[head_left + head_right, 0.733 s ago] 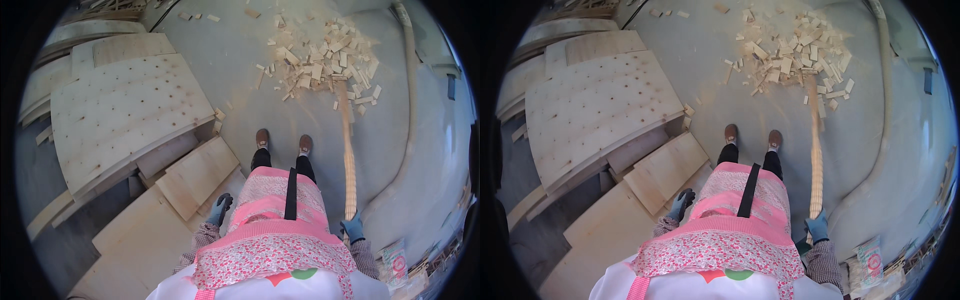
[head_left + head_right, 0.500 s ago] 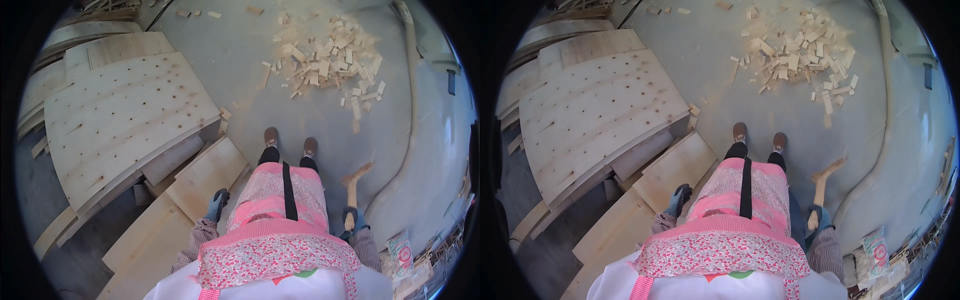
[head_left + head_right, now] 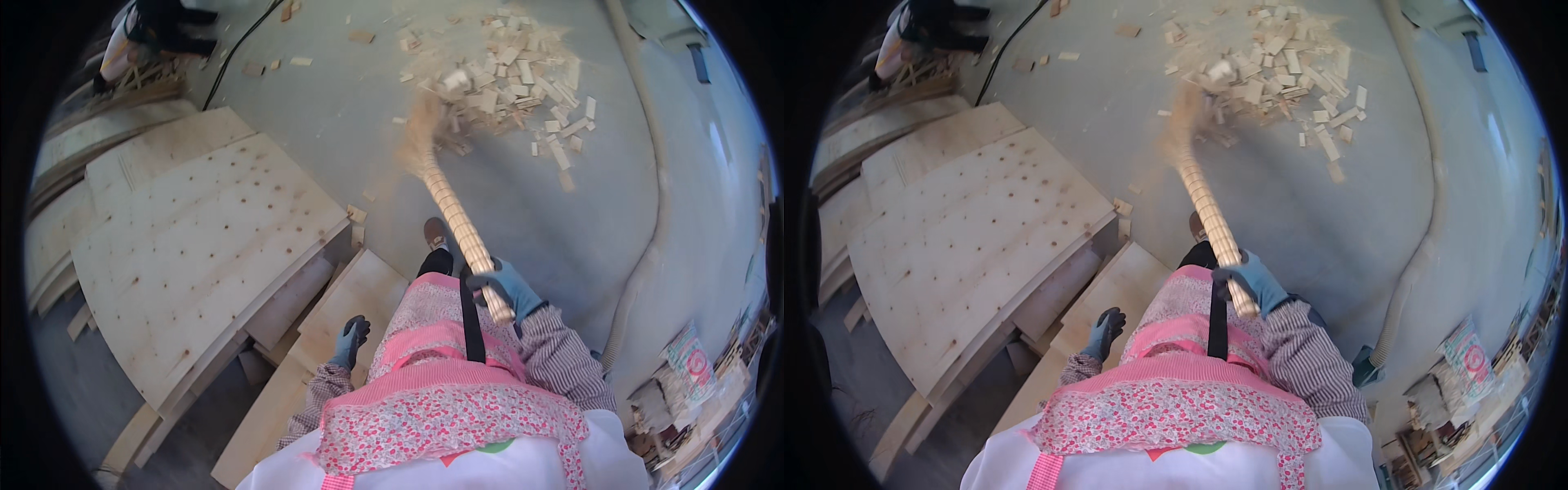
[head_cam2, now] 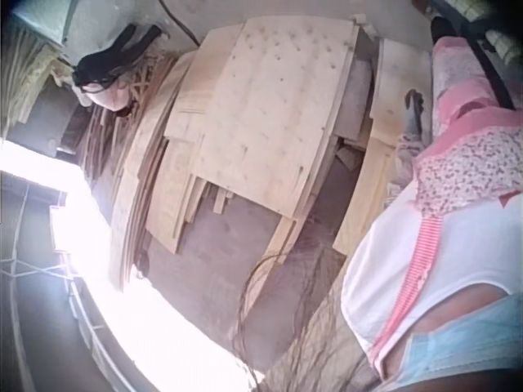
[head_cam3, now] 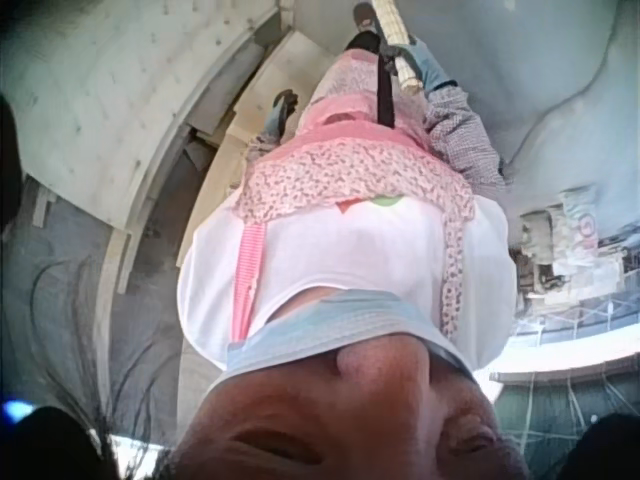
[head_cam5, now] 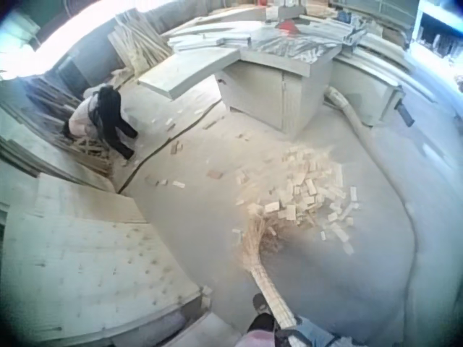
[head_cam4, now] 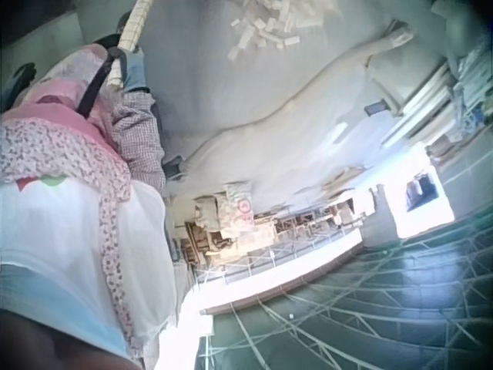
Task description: The person sweeps scattered wood shavings on a workshop floor using a broom and a dustpan. They gather the debris into a pile and then scoop it into the dustpan. Another person is visible in the background working with wood.
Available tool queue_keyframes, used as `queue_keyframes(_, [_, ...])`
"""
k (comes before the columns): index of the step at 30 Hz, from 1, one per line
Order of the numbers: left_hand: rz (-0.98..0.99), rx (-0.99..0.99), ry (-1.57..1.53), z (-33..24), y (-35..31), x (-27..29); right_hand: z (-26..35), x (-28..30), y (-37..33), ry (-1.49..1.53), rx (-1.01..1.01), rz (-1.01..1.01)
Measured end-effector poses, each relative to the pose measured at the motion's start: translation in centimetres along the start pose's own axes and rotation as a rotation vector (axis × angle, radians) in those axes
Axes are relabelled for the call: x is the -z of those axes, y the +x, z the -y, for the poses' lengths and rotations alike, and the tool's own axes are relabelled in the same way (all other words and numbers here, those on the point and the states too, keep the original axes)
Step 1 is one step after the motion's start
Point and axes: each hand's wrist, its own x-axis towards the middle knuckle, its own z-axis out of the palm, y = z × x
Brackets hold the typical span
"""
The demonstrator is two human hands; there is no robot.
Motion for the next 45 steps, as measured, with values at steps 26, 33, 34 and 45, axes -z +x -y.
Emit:
queue_keyframes(26, [-0.13,-0.176,0.165,-1.6,-8.6,-25.0,-5.6,36.7,-1.6,0.397,-0.104,0.032])
queue_keyframes(33, [-0.039,-0.2,0.229,-2.8,-7.1,-27.4,1.6,37.8,-8.6,0.282,-0.03,0.147])
queue_keyframes(34, [-0.016,-0.22,0.236,-3.5,-6.6,-28.4,0.7,38.6,-10.3,0.293,-0.033,0.115])
queue_keyframes(45, [0.071,-0.133,0.417,-12.4,-3.0,-34.8,-5.0,42.9,-16.0,0.198,0.057,-0.555])
